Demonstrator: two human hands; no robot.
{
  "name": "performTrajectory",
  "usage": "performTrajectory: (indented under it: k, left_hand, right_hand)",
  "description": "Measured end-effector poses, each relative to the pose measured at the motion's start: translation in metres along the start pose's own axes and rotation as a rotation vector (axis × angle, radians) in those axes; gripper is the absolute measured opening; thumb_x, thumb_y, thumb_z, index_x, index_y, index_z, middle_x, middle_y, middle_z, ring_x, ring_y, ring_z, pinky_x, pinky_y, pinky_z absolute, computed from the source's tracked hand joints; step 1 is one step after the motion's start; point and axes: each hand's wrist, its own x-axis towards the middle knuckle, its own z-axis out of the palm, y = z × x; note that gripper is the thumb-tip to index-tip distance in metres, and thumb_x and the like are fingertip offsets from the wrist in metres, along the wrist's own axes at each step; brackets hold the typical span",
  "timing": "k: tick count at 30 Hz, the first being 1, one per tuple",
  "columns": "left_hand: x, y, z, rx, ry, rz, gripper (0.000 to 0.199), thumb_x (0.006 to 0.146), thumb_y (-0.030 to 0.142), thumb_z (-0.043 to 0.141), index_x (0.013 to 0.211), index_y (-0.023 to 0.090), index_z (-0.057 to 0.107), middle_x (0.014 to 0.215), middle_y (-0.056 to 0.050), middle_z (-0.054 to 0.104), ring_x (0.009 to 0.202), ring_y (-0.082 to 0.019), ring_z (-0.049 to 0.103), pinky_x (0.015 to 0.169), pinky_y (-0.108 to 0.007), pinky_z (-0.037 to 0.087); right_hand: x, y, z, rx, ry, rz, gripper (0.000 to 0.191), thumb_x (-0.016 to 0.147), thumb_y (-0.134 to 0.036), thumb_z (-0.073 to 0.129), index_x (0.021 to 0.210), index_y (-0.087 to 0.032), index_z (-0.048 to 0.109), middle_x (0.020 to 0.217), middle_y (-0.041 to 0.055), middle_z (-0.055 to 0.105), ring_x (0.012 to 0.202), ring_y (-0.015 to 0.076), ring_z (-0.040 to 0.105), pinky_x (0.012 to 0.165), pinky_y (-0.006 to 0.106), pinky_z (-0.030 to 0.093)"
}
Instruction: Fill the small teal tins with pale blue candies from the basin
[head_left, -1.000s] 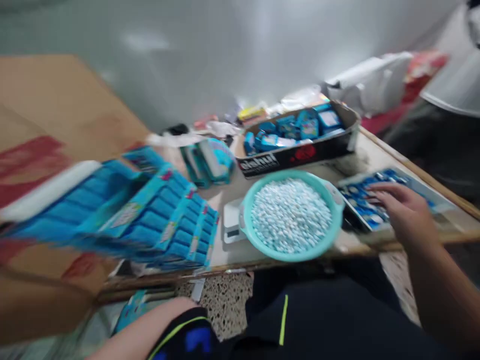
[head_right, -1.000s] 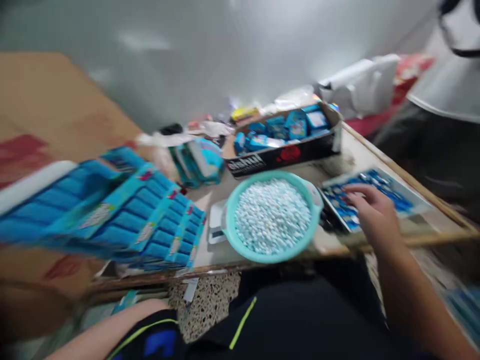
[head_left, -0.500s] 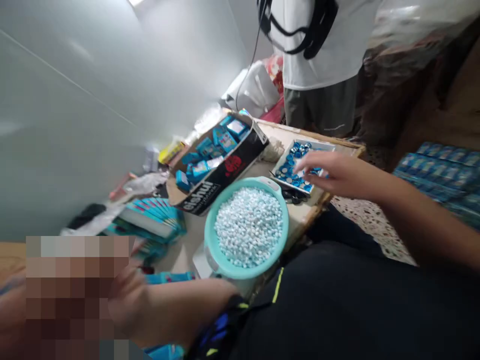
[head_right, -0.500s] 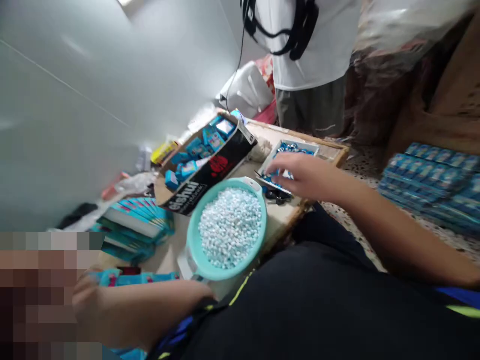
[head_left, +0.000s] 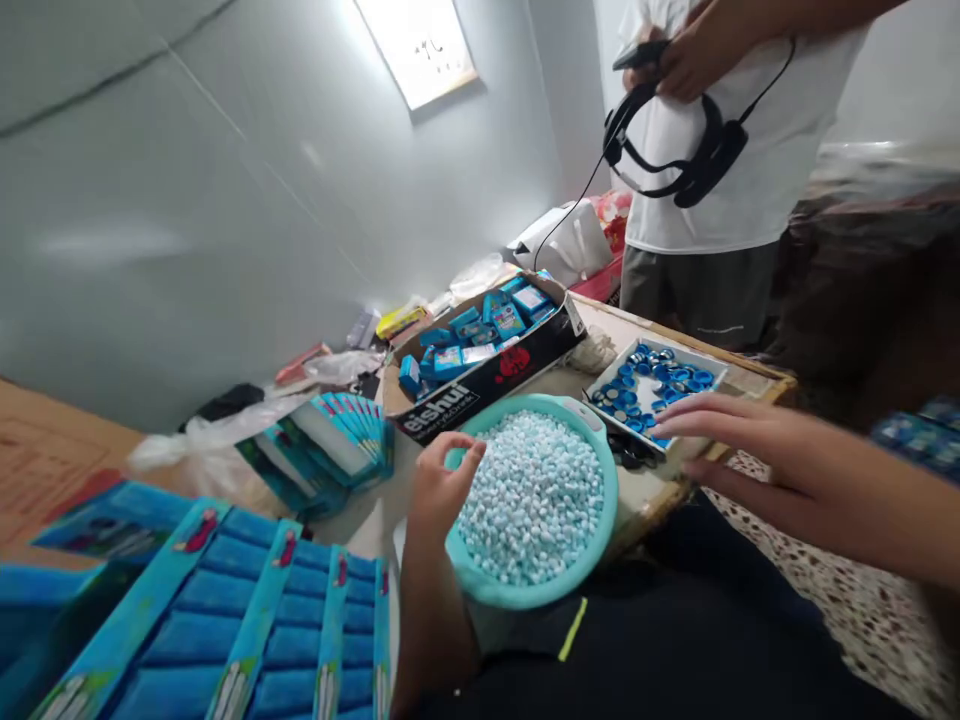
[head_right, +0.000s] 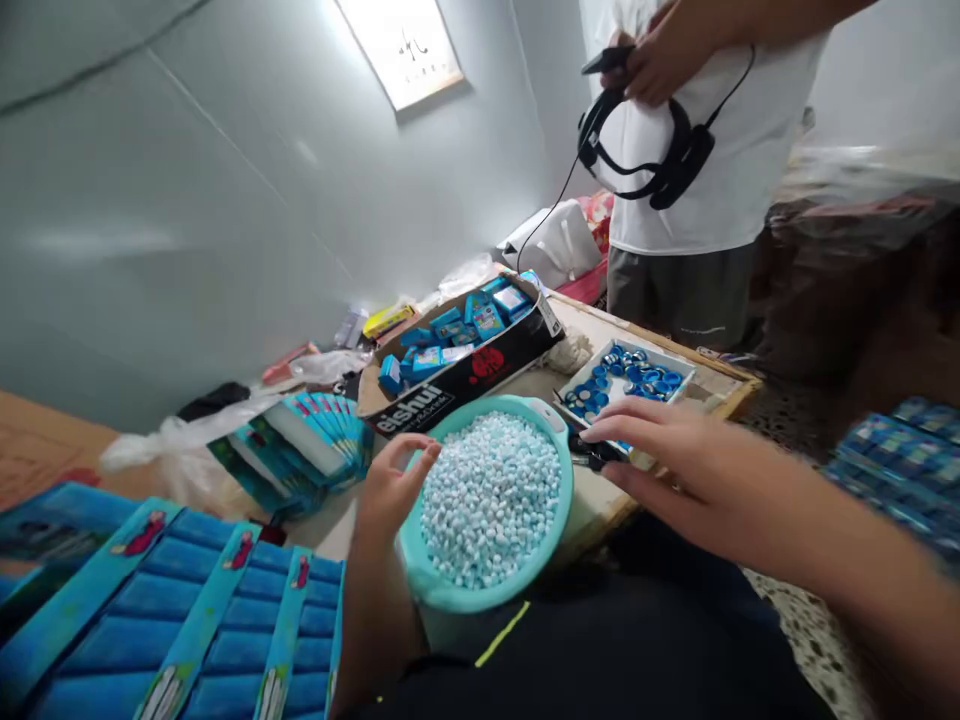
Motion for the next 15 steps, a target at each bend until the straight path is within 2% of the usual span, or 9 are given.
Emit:
performTrajectory:
  k: [2,3,4,6,9,11,13,15]
  left_hand:
    - [0.005,0.006,-0.020,0.055,-0.076,0.001,0.038,0.083,0.062,0.068,0.090,0.025,0.073,0.101,-0.006,0.076,0.105,-0.030,0.070,0.098,-0.041,0.053]
    - [0.011,0.006,-0.028,0.059,-0.087,-0.017,0.041,0.084,0.063,0.067,0.094,0.025,0.073,0.103,-0.007,0.076,0.106,-0.030,0.070,0.097,-0.040,0.053]
    - [0.019,0.005,-0.034,0.059,-0.079,-0.053,0.043,0.084,0.064,0.066,0.095,0.023,0.073,0.103,-0.007,0.077,0.106,-0.030,0.070,0.094,-0.039,0.054]
    - [0.045,-0.002,-0.040,0.058,-0.036,-0.129,0.042,0.086,0.059,0.064,0.097,0.020,0.073,0.100,-0.009,0.077,0.100,-0.029,0.071,0.089,-0.037,0.055]
    - [0.099,-0.018,-0.033,0.108,0.033,-0.180,0.027,0.088,0.042,0.067,0.095,0.016,0.072,0.098,-0.010,0.076,0.095,-0.027,0.070,0.088,-0.035,0.052]
    - [0.130,-0.028,-0.022,0.112,0.064,-0.201,0.018,0.088,0.031,0.070,0.092,0.013,0.071,0.096,-0.011,0.074,0.098,-0.027,0.069,0.091,-0.035,0.051]
    - [0.151,-0.034,-0.011,0.090,0.079,-0.227,0.014,0.089,0.026,0.071,0.090,0.012,0.069,0.092,-0.010,0.072,0.095,-0.024,0.068,0.089,-0.035,0.052]
    - [0.165,-0.036,-0.006,0.048,0.083,-0.231,0.018,0.094,0.029,0.071,0.094,0.011,0.067,0.090,-0.007,0.070,0.088,-0.021,0.068,0.084,-0.035,0.056]
  right_hand:
    - [-0.008,-0.005,0.035,0.108,-0.016,0.117,0.032,0.105,-0.041,0.047,0.125,-0.031,0.071,0.121,0.0100,0.073,0.106,0.0266,0.073,0.091,0.044,0.063]
    - [-0.013,-0.001,0.049,0.136,-0.058,0.100,0.031,0.104,-0.037,0.048,0.121,-0.028,0.072,0.122,0.0109,0.072,0.108,0.0267,0.072,0.093,0.044,0.062]
    - [-0.017,0.004,0.060,0.163,-0.171,0.050,0.028,0.103,-0.034,0.050,0.118,-0.027,0.073,0.125,0.0112,0.071,0.110,0.0265,0.072,0.096,0.044,0.061]
    - [-0.018,0.017,0.073,0.167,-0.289,0.006,0.026,0.102,-0.030,0.051,0.112,-0.025,0.074,0.122,0.0117,0.071,0.107,0.0253,0.072,0.095,0.042,0.060]
    - [0.002,0.019,0.081,0.078,-0.303,-0.017,0.027,0.102,-0.029,0.052,0.115,-0.021,0.074,0.122,0.0144,0.071,0.108,0.0271,0.071,0.098,0.044,0.058]
    - [0.026,0.005,0.095,0.013,-0.316,-0.065,0.035,0.098,-0.034,0.061,0.127,-0.019,0.072,0.136,0.0190,0.066,0.119,0.0326,0.067,0.106,0.050,0.053]
    - [0.048,-0.011,0.122,0.001,-0.354,-0.098,0.063,0.091,-0.049,0.072,0.146,-0.021,0.063,0.159,0.0219,0.047,0.144,0.0408,0.049,0.117,0.057,0.042]
    - [0.063,-0.020,0.152,0.015,-0.479,-0.064,0.078,0.087,-0.064,0.073,0.153,-0.026,0.057,0.166,0.0206,0.039,0.152,0.0454,0.037,0.120,0.062,0.035]
